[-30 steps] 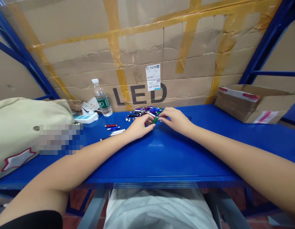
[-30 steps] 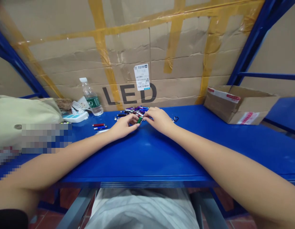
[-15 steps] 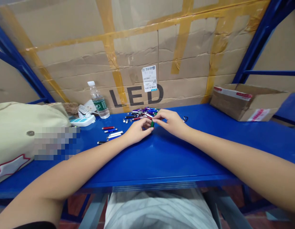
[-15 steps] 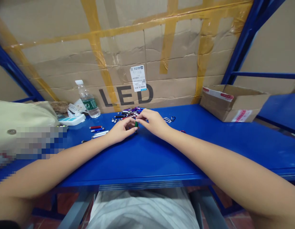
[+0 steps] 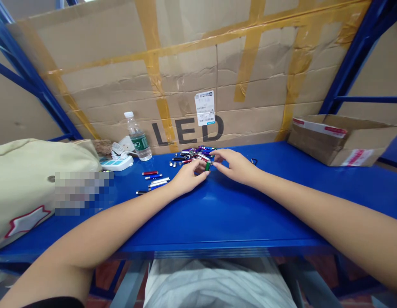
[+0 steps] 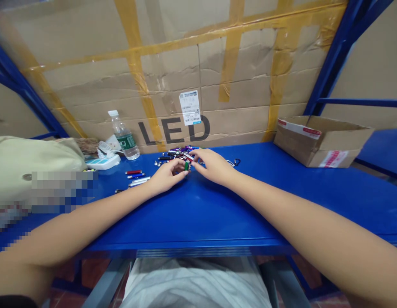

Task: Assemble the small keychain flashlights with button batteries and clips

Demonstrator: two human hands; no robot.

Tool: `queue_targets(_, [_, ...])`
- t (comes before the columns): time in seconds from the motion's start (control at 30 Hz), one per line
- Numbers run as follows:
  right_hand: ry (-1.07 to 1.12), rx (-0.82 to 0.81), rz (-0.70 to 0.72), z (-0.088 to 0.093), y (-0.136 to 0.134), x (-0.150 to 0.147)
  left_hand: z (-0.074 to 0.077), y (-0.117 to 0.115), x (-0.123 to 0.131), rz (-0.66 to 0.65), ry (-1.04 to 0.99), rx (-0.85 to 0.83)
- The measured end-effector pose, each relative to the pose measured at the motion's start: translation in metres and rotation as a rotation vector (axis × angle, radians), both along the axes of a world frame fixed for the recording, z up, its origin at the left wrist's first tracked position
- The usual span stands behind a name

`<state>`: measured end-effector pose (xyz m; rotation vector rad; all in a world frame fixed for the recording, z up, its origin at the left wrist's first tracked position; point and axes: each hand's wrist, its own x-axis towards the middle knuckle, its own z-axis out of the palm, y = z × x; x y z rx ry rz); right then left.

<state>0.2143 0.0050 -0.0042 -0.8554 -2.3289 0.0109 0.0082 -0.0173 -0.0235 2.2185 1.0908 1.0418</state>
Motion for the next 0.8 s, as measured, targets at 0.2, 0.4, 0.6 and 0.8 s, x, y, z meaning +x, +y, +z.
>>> queue_targets(0.2, [-0.376,-0.033,-0.139,-0.009,0.019,0.012,0.003,-0.003,-0.001,0.017,0.044,-0.021])
queue_targets(0.4, [-0.415,0.02,-0.136,-0.009,0.025,0.013,0.002,-0.003,-0.001,0.0,0.044,-0.032])
queue_targets(0.6, [-0.341,0.034,-0.18,-0.014,0.032,0.012,0.003,-0.003,0.001,-0.003,0.025,-0.044])
queue_targets(0.8, [-0.148,-0.029,-0.175,-0.014,0.033,0.007,0.003,-0.003,0.001,-0.004,0.014,-0.05])
